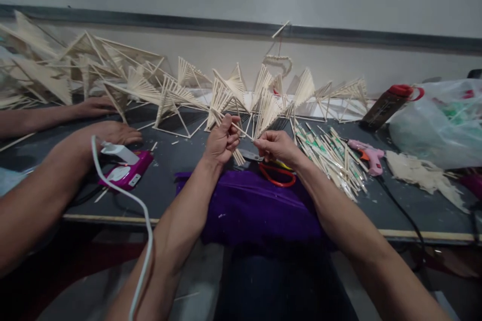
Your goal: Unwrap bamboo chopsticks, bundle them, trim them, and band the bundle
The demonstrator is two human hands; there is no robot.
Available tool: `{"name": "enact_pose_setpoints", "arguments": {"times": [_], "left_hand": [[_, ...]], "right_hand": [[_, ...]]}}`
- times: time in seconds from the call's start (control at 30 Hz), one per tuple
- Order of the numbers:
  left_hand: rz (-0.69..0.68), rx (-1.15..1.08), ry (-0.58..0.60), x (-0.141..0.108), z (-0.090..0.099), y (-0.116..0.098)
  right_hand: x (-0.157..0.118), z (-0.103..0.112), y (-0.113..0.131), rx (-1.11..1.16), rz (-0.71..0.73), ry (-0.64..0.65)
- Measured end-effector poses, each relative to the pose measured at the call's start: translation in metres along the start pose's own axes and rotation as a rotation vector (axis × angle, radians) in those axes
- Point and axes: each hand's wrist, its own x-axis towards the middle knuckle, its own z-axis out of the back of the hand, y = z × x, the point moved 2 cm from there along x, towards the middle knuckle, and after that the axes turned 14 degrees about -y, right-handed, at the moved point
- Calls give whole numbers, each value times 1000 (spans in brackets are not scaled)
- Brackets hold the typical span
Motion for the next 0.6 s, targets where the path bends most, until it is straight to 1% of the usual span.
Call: {"name": "enact_pose_setpoints", "arguments": {"times": [0.1,0.2,0.3,0.37,0.43,0.47,0.53,0.6], "left_hand": [[-16,33,33,0,0,2],[-62,86,64,0,0,4],[-151,165,65,3,2,8],[-215,217,48,5,4,11],[-233,251,43,6,5,13],[-215,256,57,6,6,14],[-157,248,115,5,6,15],[-120,236,184,3,4,14]], "right_hand": [[1,2,-3,-106,79,84],[0,1,-3,-257,231,129],[-4,-5,0,-505,428,135],[-7,-9,2,-696,528,124],[-9,-13,0,-876,567,92],[-10,-14,-1,-956,568,71],[-10,-17,-6,-1081,561,57],[-10,-20,-10,-1144,554,77]]}}
